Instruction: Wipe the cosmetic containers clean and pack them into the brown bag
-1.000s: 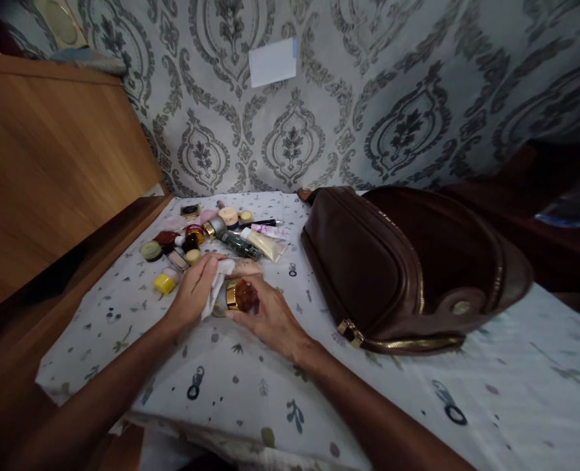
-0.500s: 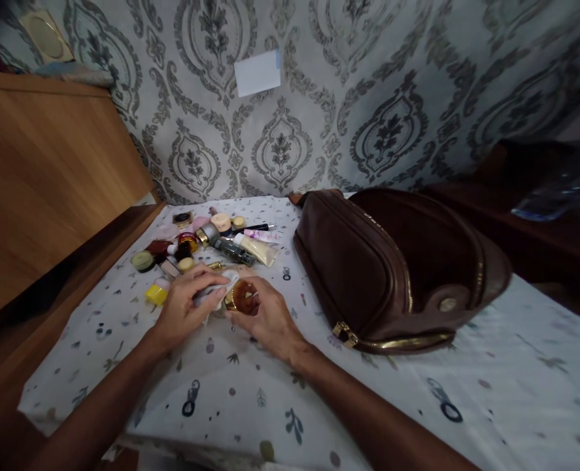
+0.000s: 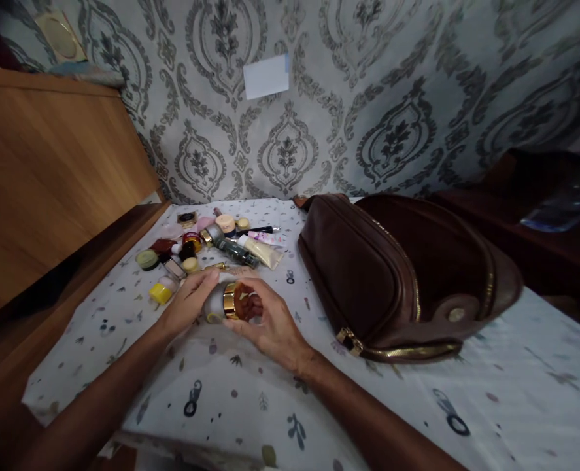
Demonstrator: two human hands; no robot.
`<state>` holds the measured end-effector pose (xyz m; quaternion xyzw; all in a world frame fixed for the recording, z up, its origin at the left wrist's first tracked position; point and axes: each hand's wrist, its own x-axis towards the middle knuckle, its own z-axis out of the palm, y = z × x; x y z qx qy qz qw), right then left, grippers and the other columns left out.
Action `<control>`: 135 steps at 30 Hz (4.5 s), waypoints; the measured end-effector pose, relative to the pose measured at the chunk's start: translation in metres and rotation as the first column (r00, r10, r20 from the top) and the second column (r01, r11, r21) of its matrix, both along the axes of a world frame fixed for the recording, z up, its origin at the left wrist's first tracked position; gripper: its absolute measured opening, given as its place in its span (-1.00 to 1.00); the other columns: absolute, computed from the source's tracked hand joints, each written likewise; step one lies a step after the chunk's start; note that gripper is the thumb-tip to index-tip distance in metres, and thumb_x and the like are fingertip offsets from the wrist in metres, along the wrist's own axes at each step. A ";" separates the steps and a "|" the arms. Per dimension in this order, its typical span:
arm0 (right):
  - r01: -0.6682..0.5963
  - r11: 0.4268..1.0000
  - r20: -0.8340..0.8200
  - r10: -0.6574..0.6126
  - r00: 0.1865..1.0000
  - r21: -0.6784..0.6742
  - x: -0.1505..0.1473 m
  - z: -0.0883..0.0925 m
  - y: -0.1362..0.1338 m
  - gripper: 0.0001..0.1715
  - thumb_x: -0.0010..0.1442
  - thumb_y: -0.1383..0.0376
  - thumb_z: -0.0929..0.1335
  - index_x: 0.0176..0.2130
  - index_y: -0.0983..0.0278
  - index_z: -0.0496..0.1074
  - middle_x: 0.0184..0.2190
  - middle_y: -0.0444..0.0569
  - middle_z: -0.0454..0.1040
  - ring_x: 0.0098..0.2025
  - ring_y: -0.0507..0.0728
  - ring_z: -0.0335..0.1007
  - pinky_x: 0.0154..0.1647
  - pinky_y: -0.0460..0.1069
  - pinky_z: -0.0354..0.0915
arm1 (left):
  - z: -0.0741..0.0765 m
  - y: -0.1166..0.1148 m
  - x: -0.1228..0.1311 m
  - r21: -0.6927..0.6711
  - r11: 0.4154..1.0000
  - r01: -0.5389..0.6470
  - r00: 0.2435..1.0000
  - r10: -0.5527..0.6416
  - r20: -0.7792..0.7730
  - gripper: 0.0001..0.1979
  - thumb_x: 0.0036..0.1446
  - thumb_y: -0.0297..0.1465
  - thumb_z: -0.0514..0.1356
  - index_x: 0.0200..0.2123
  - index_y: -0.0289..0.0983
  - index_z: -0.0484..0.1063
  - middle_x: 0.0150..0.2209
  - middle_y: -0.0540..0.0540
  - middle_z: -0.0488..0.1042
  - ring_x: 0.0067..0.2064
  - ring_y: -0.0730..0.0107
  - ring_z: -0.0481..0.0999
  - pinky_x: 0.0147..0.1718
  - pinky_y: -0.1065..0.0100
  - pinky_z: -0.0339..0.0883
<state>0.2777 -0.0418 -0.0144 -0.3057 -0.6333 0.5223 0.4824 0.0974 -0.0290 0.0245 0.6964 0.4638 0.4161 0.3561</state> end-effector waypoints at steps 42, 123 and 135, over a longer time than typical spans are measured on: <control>0.168 0.980 -0.053 -0.175 0.983 -0.111 0.004 0.001 0.008 -0.31 -0.07 0.08 0.57 -0.01 0.17 0.32 -0.22 -0.04 0.51 -0.26 0.16 0.48 -0.22 0.05 0.41 | -0.013 0.007 -0.002 -0.343 0.910 -0.234 0.834 0.369 0.411 -0.66 0.00 -0.26 0.24 -0.12 -0.19 0.41 -0.60 0.14 0.38 -0.72 0.51 0.28 -0.77 0.52 0.11; -0.183 0.861 -0.356 0.002 0.935 -0.475 0.000 0.007 0.006 -0.14 -0.19 0.25 0.61 0.08 0.15 0.34 -0.20 -0.09 0.53 -0.30 0.10 0.49 -0.44 -0.05 0.46 | -0.009 -0.004 0.008 0.236 0.967 -0.100 0.984 0.060 0.169 -0.90 0.15 -0.39 0.17 -0.41 -0.23 0.44 -0.21 -0.08 0.61 -0.11 0.25 0.56 -0.05 0.24 0.38; 0.002 0.910 -0.317 -0.147 0.937 -0.414 -0.001 0.008 0.010 -0.45 -0.26 0.31 0.61 -0.22 0.23 0.49 -0.33 -0.16 0.54 -0.30 0.06 0.43 -0.25 -0.06 0.33 | -0.009 -0.010 0.009 0.471 0.881 -0.037 0.999 0.025 0.032 -0.86 0.25 -0.49 0.12 -0.36 -0.23 0.43 -0.17 -0.10 0.60 -0.07 0.28 0.57 -0.04 0.23 0.42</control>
